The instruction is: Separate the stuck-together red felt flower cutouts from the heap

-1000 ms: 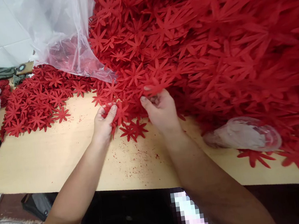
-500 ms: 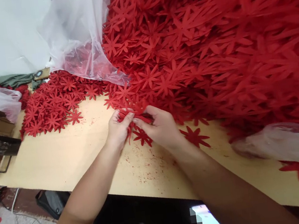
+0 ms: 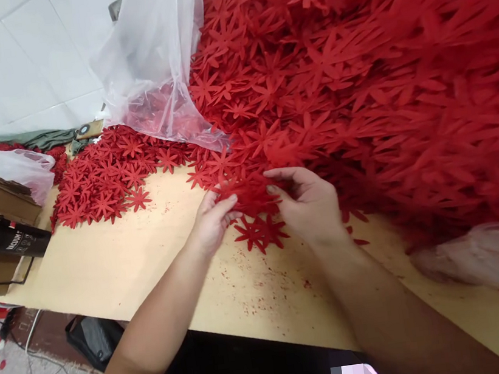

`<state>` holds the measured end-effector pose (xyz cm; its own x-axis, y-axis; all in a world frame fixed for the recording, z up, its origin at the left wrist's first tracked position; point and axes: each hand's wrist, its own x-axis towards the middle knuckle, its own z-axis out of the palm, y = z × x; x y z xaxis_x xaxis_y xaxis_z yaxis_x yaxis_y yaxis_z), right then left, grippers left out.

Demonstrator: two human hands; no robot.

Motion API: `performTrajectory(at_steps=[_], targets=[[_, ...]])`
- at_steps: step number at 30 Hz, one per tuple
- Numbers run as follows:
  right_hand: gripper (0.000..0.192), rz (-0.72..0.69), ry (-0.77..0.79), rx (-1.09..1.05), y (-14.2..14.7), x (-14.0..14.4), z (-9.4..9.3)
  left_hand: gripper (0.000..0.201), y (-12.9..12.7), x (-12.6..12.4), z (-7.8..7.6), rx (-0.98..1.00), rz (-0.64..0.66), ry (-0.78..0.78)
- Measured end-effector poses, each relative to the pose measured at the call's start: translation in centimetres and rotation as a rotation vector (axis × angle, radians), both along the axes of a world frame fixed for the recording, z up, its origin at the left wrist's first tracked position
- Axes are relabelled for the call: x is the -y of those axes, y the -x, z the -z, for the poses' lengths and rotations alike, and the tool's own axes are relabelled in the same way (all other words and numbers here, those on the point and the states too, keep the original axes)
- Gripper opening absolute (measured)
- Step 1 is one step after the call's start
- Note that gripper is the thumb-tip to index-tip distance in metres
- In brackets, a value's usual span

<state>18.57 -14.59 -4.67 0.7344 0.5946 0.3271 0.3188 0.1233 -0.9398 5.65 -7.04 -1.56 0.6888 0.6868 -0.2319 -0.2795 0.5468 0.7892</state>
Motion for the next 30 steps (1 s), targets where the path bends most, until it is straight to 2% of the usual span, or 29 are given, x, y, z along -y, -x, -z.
performTrajectory(at_steps=[5,8,11,15,20,23,26,30], targets=[[0.017,0.088,0.002,-0.098,0.4,-0.1,-0.8,0.02,-0.2,-0.6,1.0,-0.111,-0.112,-0.043],[0.034,0.13,0.072,-0.055,0.2,0.2,-1.5,0.016,-0.1,-0.7,1.0,-0.117,-0.142,-0.102],[0.054,0.114,0.105,-0.01,0.1,0.4,-1.9,0.014,-0.2,-0.7,0.7,-0.13,-0.135,-0.14],[0.061,0.03,0.06,-0.087,0.1,0.0,-1.8,0.015,-0.3,-0.9,0.5,-0.148,-0.171,-0.13],[0.058,-0.173,-0.001,-0.348,0.3,-0.5,-1.1,0.012,-0.1,-1.1,0.4,-0.099,-0.196,-0.076],[0.049,-0.197,0.001,-0.385,0.3,-0.5,-0.9,0.012,0.1,-1.2,0.3,-0.078,-0.195,-0.08],[0.04,-0.13,0.002,-0.414,0.3,-0.5,-1.0,0.017,0.2,-1.3,0.3,-0.096,-0.165,-0.176],[0.036,-0.11,0.001,-0.405,0.5,-0.4,-1.5,0.026,0.5,-1.5,0.4,-0.137,-0.192,-0.493]])
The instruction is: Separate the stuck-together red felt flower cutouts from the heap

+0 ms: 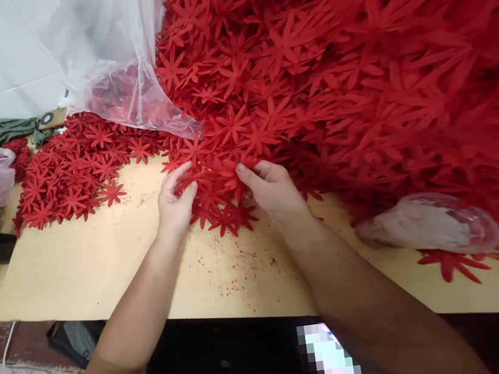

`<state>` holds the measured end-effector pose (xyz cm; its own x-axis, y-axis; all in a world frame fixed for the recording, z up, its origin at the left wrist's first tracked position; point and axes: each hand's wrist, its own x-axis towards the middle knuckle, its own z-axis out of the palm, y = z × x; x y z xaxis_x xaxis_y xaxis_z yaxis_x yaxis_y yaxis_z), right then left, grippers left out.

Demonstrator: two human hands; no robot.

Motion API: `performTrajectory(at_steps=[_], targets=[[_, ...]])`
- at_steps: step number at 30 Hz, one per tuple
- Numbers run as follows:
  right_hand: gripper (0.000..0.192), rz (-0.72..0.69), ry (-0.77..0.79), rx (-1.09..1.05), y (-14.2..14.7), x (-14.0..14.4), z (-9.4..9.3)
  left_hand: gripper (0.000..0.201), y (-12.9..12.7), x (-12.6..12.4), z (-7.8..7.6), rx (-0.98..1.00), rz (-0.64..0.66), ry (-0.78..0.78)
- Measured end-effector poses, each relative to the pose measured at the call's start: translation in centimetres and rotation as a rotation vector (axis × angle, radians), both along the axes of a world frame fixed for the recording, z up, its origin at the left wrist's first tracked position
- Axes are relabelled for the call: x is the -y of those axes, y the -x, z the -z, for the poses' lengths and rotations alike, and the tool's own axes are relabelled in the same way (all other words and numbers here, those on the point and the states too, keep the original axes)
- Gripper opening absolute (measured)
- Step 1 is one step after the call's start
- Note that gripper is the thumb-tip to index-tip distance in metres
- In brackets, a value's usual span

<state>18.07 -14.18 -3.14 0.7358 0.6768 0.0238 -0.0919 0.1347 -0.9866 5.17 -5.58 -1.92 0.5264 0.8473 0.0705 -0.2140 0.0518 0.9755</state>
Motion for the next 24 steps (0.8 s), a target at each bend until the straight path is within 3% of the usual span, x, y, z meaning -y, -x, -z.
performTrajectory(at_steps=[3,7,10,13,16,21,24], targets=[[0.035,0.025,0.02,0.041,0.1,0.2,-0.2,0.026,0.3,-0.2,-0.1,-0.076,-0.062,-0.222],[0.03,-0.006,0.027,0.126,0.2,0.5,-0.1,0.025,0.5,-0.2,-0.3,-0.15,-0.104,-0.395],[0.028,-0.087,-0.003,0.11,0.5,0.5,0.0,0.026,0.4,0.1,-0.4,-0.165,-0.048,-0.482],[0.031,-0.094,-0.03,0.075,1.0,0.3,-0.2,0.027,0.1,0.6,-0.1,-0.172,0.073,-0.495],[0.034,-0.057,-0.039,0.064,1.5,0.2,-0.5,0.027,-0.3,1.1,0.6,-0.16,0.114,-0.465],[0.042,-0.044,0.045,0.109,1.4,0.5,-0.9,0.014,-0.6,1.1,0.9,-0.129,0.11,-0.386],[0.047,0.139,0.067,0.172,0.4,0.5,-0.2,0.006,0.0,0.0,0.1,-0.2,0.002,-0.476]])
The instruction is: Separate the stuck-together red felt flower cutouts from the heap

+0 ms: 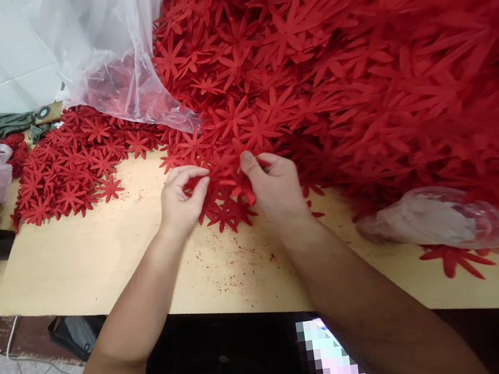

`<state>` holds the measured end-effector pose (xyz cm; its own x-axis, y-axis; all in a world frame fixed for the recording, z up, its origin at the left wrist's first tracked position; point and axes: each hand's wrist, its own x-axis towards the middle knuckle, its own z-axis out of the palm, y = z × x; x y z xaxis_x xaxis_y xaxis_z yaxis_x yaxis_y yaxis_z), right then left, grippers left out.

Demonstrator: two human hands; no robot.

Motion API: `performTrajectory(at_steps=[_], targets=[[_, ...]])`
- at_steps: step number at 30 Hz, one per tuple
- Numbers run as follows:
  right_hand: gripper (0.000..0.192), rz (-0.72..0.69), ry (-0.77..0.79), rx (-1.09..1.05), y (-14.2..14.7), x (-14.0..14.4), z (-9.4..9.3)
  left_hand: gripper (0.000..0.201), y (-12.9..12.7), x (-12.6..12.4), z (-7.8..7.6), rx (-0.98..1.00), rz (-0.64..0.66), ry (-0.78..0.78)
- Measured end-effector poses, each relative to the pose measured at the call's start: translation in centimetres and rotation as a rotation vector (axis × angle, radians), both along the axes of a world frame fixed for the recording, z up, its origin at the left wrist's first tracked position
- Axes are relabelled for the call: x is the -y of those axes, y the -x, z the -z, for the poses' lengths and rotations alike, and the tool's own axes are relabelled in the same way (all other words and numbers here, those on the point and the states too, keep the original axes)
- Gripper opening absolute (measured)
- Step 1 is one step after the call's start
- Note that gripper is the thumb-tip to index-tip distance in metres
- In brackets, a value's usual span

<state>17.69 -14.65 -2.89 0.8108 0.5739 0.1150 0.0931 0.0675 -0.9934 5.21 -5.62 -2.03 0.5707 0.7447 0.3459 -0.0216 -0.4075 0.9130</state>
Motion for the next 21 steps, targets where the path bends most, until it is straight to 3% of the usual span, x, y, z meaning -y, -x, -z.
performTrajectory(at_steps=[3,5,9,12,17,21], targets=[[0.038,0.143,-0.039,0.076,-1.5,-0.3,1.3,0.007,1.0,-1.2,-0.8,-0.139,-0.025,-0.113],[0.035,0.136,-0.029,0.13,-2.4,-0.4,2.1,0.01,1.6,-1.5,-1.0,-0.288,0.094,-0.173],[0.047,0.145,0.089,0.374,-2.7,0.1,2.7,0.025,1.8,-0.9,-0.6,-0.671,0.312,-0.405],[0.047,0.201,0.149,0.57,-2.0,0.6,2.1,0.023,1.6,-0.6,-0.1,-0.766,0.281,-0.472],[0.039,0.294,0.197,0.766,-0.4,1.2,0.1,0.021,1.4,-1.4,0.6,-0.556,0.175,-0.267],[0.02,0.104,0.101,0.788,1.1,0.9,-0.6,0.017,1.2,-1.6,0.7,-0.246,0.059,0.045]])
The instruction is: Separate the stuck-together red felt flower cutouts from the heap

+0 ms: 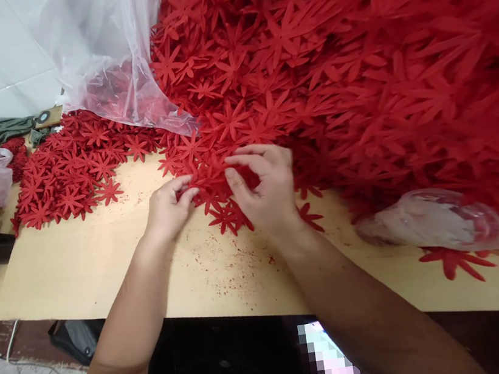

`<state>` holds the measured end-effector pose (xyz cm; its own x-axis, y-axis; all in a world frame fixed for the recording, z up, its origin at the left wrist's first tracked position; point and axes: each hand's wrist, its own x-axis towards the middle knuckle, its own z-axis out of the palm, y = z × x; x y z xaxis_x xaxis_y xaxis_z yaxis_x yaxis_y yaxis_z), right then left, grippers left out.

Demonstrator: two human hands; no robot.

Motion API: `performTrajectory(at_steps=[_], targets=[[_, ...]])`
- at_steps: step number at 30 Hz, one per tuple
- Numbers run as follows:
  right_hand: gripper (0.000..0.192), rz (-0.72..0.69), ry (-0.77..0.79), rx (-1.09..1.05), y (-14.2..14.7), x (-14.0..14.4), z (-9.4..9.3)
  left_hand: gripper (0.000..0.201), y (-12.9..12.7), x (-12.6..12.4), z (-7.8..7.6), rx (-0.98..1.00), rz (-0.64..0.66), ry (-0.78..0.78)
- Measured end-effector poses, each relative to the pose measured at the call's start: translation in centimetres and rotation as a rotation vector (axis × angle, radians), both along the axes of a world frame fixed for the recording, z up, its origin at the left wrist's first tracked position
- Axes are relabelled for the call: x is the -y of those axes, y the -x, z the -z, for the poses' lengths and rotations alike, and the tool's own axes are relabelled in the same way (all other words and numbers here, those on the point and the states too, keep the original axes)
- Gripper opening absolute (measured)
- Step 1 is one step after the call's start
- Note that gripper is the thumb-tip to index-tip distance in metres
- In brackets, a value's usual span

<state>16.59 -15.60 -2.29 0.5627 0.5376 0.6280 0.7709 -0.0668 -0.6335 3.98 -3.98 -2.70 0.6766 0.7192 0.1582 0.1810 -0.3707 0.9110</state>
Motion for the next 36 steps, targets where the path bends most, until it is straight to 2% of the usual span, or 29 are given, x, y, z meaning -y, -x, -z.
performTrajectory(at_steps=[2,4,7,10,15,20,24,27,30,36], targets=[[0.022,-0.144,-0.01,-0.029,0.7,-0.3,0.2,0.017,-0.2,0.2,-0.3,0.123,-0.05,0.136],[0.033,-0.274,-0.001,-0.107,1.4,-0.6,0.7,0.012,-0.3,0.4,-0.5,0.213,-0.045,0.239],[0.047,-0.442,0.027,-0.37,2.0,-1.0,1.3,0.008,-0.6,0.9,-0.6,0.27,0.003,0.328],[0.042,-0.535,0.026,-0.624,2.1,-1.2,1.6,0.008,-0.8,1.4,-0.3,0.262,0.045,0.352],[0.022,-0.456,-0.044,-0.8,1.6,-1.5,1.4,0.016,-1.0,2.2,-0.5,0.275,0.089,0.396],[0.011,-0.343,-0.109,-0.762,1.3,-1.5,1.1,0.023,-1.3,2.6,-0.5,0.238,0.105,0.425],[0.014,-0.397,-0.065,-0.806,1.3,-1.4,1.1,0.009,-1.4,2.1,-0.1,0.196,-0.003,0.447],[0.023,-0.44,-0.07,-0.854,1.5,-1.4,1.1,0.006,-1.4,1.9,-0.2,0.187,-0.048,0.405],[0.032,-0.477,-0.068,-0.898,1.5,-1.5,1.1,0.014,-1.2,2.0,-0.3,0.156,-0.046,0.347],[0.034,-0.517,0.019,-0.919,1.4,-1.4,0.9,0.035,-1.2,2.3,-0.1,0.118,-0.005,0.322]])
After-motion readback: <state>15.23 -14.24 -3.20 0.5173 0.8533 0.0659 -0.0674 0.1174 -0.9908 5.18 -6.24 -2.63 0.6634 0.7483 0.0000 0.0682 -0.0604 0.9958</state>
